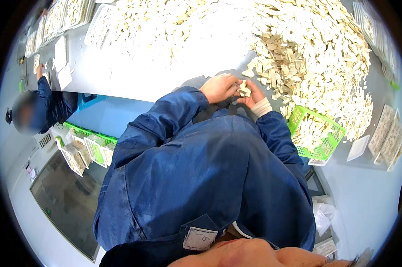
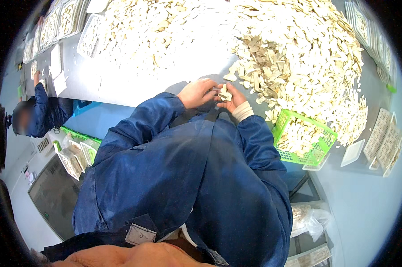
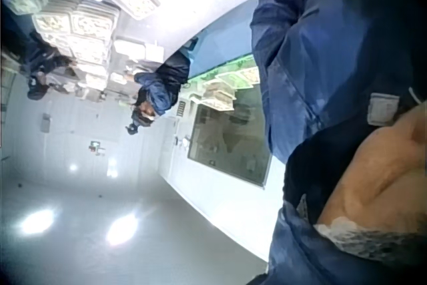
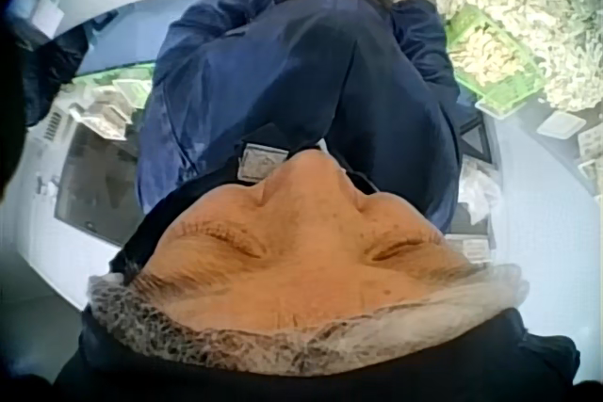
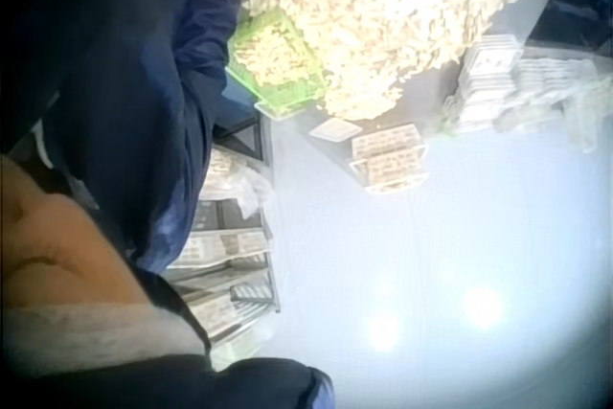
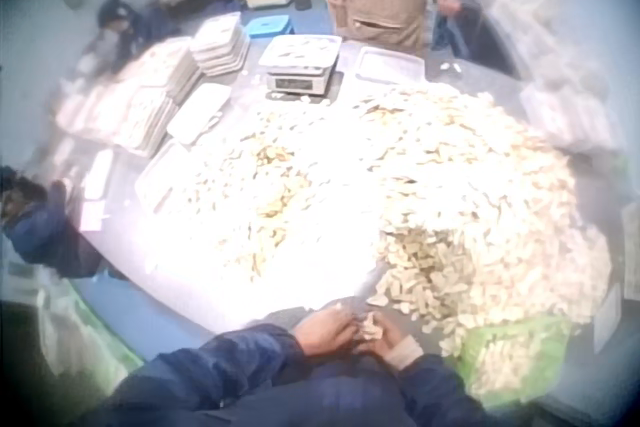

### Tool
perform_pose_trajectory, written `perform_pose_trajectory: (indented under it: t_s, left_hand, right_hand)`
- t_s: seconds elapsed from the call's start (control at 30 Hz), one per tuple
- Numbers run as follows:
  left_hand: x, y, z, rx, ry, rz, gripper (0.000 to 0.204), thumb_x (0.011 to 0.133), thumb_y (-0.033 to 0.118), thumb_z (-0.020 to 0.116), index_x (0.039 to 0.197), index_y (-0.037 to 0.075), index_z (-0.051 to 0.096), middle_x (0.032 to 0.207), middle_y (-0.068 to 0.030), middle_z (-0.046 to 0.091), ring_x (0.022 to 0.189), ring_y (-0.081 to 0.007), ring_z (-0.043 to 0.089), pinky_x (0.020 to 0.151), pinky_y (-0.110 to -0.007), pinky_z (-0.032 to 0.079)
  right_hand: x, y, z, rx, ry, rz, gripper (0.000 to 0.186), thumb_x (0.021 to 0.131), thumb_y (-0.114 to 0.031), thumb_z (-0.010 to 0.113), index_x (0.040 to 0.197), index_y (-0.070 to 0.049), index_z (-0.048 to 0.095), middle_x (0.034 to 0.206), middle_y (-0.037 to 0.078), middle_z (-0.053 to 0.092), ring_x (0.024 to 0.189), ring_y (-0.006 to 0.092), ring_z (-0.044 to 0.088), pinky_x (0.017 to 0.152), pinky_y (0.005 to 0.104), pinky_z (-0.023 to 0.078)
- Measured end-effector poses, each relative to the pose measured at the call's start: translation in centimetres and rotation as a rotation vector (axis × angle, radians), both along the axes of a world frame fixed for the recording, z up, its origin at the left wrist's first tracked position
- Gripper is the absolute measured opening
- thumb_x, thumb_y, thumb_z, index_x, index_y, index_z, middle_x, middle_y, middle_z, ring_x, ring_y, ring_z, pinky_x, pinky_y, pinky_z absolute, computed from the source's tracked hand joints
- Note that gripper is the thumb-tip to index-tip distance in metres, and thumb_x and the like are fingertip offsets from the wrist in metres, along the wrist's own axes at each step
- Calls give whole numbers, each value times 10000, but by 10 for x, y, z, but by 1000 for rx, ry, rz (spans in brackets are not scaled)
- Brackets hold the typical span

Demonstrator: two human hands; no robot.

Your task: The person stands at a metal table and sorts a large pile of white seeds by hand. They pick up individual seeds, inspect them, and place them into a green basket or back onto the table.

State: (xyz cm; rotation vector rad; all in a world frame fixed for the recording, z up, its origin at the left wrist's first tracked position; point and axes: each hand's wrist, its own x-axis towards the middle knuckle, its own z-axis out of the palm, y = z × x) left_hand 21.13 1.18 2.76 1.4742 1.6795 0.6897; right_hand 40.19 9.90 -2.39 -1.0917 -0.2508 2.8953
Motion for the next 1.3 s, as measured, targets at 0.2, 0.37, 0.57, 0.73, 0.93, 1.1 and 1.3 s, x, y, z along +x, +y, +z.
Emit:
perform_pose_trajectory:
  t_s: [0.2,0.37,0.57,0.73,0.93,1.1,1.3]
  left_hand:
    - [-61,8,-43,45,428,245,242,814,100,575,1053,60,569,902,-161,576,860,-338,577,747,-426,476]
    - [-94,12,-61,66,577,189,273,812,123,585,1079,68,569,893,-171,579,808,-349,599,720,-436,486]
    - [-107,7,-75,125,469,596,224,832,141,578,1043,66,572,923,-182,584,830,-365,590,732,-431,482]
    - [-87,6,-67,79,457,305,164,813,107,586,975,79,590,907,-145,564,837,-348,579,731,-424,480]
    - [-82,15,-77,52,546,266,106,795,109,601,878,55,564,863,-139,568,780,-346,586,701,-422,490]
    - [-82,12,-64,-90,271,431,130,809,118,569,876,18,520,847,-193,590,791,-378,579,707,-429,477]
    - [-90,-2,-58,-129,-504,788,154,824,72,633,942,18,551,762,1,558,663,-73,520,606,-219,448]
  right_hand:
    - [4,7,-6,103,-20,68,299,962,-329,459,975,-51,568,897,104,637,739,165,644,537,260,545]
    - [2,8,1,132,-62,62,278,956,-309,473,969,-48,570,883,98,636,720,164,637,535,256,531]
    - [2,9,2,143,-65,64,246,952,-294,485,967,-63,567,896,88,628,738,162,623,561,258,522]
    - [5,7,0,158,-61,63,230,952,-285,488,970,-69,565,905,83,624,762,160,618,582,258,523]
    - [3,7,1,168,-54,65,238,951,-287,489,977,-64,570,904,84,625,766,163,618,590,260,523]
    - [3,8,-1,156,-45,47,254,950,-287,487,995,-53,574,907,89,630,770,170,622,594,264,526]
    - [-9,12,2,180,-8,60,279,952,-271,475,1054,-30,574,931,105,637,810,197,638,626,288,551]
